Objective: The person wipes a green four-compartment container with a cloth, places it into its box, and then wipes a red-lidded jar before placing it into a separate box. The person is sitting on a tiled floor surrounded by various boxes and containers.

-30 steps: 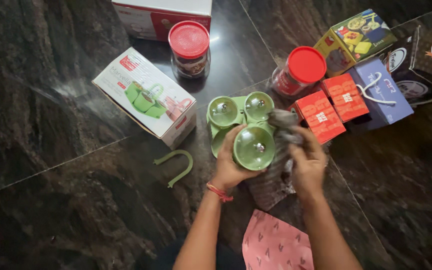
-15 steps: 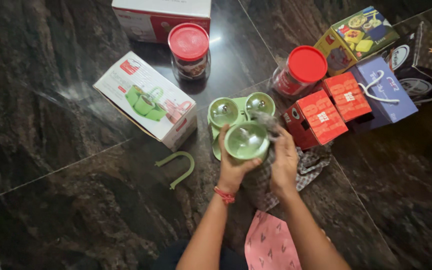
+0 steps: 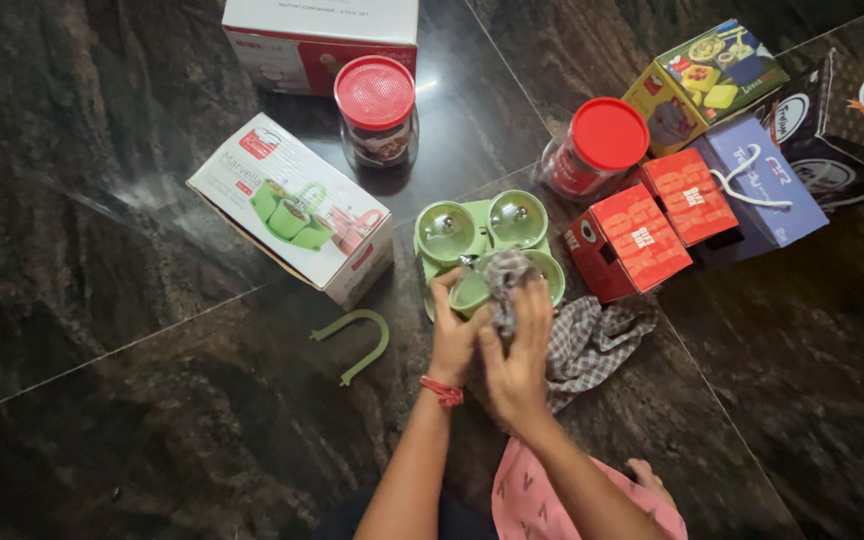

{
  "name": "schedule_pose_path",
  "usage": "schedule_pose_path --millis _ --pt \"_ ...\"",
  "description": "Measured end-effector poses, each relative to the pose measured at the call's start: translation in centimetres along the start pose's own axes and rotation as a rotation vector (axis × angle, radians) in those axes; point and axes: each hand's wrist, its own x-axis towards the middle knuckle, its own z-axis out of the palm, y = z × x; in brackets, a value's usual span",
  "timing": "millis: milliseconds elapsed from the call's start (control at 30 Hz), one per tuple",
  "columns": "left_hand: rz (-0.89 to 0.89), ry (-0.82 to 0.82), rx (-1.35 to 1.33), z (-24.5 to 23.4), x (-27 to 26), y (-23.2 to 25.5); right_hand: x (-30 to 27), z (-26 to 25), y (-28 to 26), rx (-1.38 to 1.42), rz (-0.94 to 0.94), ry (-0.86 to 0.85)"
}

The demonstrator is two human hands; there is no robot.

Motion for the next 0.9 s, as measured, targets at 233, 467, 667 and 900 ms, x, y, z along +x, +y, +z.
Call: schedule_pose_path --millis 233,467,667,900 --pt "-0.014 -0.155 -0.175 0.9 -1.0 3.6 2.5 -1.7 5.4 0.999 0.837 -0.082" --pt "-0.059 -0.156 -0.096 1.3 -0.3 5.2 1.9 -2.0 4.8 0.782 0.547 0.003" --pt "-0.141 -0.078 -0.294 1.5 -0.4 3.9 1.1 -1.2 3.0 -0.056 -0.282 -0.006" --pt "-0.064 -0.188 -0.462 1.1 -1.6 3.6 0.2 -1.5 6.1 0.544 0.570 -0.042"
